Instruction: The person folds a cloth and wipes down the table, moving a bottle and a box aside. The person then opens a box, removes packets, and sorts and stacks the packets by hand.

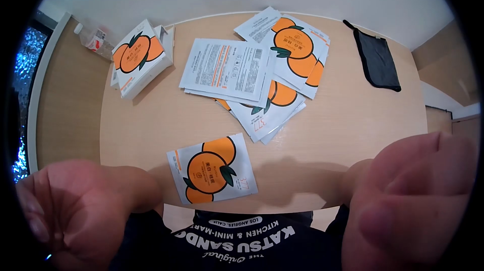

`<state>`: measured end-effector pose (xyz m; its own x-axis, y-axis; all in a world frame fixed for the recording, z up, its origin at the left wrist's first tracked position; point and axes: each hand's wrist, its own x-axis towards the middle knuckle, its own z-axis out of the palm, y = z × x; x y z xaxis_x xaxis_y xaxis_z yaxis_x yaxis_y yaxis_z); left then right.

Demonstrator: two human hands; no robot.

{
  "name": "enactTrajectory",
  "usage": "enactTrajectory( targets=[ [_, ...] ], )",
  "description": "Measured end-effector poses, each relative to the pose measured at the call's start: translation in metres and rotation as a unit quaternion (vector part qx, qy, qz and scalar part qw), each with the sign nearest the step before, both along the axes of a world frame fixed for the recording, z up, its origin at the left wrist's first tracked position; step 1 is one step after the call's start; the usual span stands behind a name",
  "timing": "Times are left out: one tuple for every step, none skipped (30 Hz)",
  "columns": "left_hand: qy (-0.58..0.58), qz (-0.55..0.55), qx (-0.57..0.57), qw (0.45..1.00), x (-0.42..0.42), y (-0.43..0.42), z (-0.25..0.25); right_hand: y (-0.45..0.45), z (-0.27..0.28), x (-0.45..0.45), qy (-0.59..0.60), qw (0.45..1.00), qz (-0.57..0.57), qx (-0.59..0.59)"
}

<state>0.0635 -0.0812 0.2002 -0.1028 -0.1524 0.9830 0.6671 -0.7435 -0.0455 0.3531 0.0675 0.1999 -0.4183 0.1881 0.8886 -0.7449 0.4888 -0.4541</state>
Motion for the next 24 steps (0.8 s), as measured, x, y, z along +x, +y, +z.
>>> enactTrajectory(
  targets=[
    [-0.001,0.003,0.001,1.0,0.0,0.002,-0.001,0.001,-0.001,0.0,0.0,1.0,0.001,-0.001],
    [-0.001,0.004,0.001,1.0,0.0,0.003,-0.001,0.002,-0.001,0.0,0.0,1.0,0.001,0.0],
    [-0.002,0.005,0.001,1.0,0.001,0.004,-0.003,0.002,-0.001,-0.002,-0.001,1.0,0.002,-0.001],
    [-0.001,0.007,0.0,1.0,0.001,0.006,-0.004,0.002,-0.002,-0.002,0.0,1.0,0.001,0.0],
    [-0.002,0.009,0.0,1.0,0.001,0.007,-0.004,0.003,-0.003,-0.005,-0.005,1.0,-0.001,0.0],
    [-0.002,0.011,0.0,1.0,0.001,0.008,-0.005,0.003,-0.004,-0.006,-0.006,1.0,-0.002,-0.001],
    [-0.002,0.012,0.001,1.0,0.001,0.009,-0.006,0.004,-0.003,-0.007,-0.008,1.0,-0.003,-0.001],
    [-0.003,0.012,0.0,1.0,0.001,0.01,-0.007,0.004,-0.003,-0.008,-0.009,1.0,-0.003,-0.001],
    [-0.003,0.014,0.0,1.0,0.001,0.01,-0.007,0.004,-0.004,-0.008,-0.01,1.0,-0.005,-0.001],
    [-0.003,0.015,0.0,1.0,0.001,0.011,-0.008,0.005,-0.004,-0.009,-0.01,1.0,-0.007,0.0],
    [-0.002,0.017,0.001,1.0,0.001,0.011,-0.008,0.005,-0.004,-0.009,-0.012,1.0,-0.007,0.0],
    [-0.003,0.018,0.001,1.0,0.001,0.012,-0.008,0.005,-0.004,-0.01,-0.013,1.0,-0.008,-0.002],
    [-0.003,0.019,0.0,1.0,0.001,0.012,-0.008,0.006,-0.005,-0.01,-0.013,1.0,-0.012,-0.001],
    [-0.004,0.021,0.001,1.0,0.001,0.012,-0.008,0.006,-0.006,-0.01,-0.014,1.0,-0.012,-0.001],
    [-0.004,0.022,0.001,1.0,0.001,0.012,-0.008,0.006,-0.006,-0.011,-0.016,1.0,-0.014,-0.003],
    [-0.004,0.024,0.001,1.0,0.001,0.012,-0.008,0.007,-0.006,-0.011,-0.016,1.0,-0.016,-0.003],
    [-0.003,0.026,0.003,1.0,0.001,0.013,-0.008,0.007,-0.006,-0.012,-0.016,1.0,-0.017,-0.001],
    [-0.003,0.028,0.003,1.0,0.0,0.012,-0.008,0.007,-0.006,-0.013,-0.018,1.0,-0.02,-0.001],
    [-0.002,0.03,0.005,1.0,0.001,0.012,-0.007,0.008,-0.006,-0.014,-0.018,1.0,-0.023,-0.001],
    [-0.002,0.033,0.007,0.999,0.001,0.012,-0.006,0.009,-0.007,-0.015,-0.019,0.999,-0.027,-0.001],
    [0.0,0.037,0.008,0.999,0.001,0.011,-0.005,0.01,-0.007,-0.016,-0.019,0.999,-0.032,-0.001],
    [0.002,0.044,0.011,0.999,0.001,0.01,-0.004,0.012,-0.007,-0.018,-0.018,0.999,-0.038,0.001],
    [0.008,0.052,0.015,0.998,0.002,0.01,-0.002,0.013,-0.007,-0.019,-0.019,0.999,-0.047,0.0],
    [0.012,0.068,0.016,0.997,0.002,0.01,-0.002,0.015,-0.007,-0.021,-0.018,0.998,-0.059,0.002]
  ],
)
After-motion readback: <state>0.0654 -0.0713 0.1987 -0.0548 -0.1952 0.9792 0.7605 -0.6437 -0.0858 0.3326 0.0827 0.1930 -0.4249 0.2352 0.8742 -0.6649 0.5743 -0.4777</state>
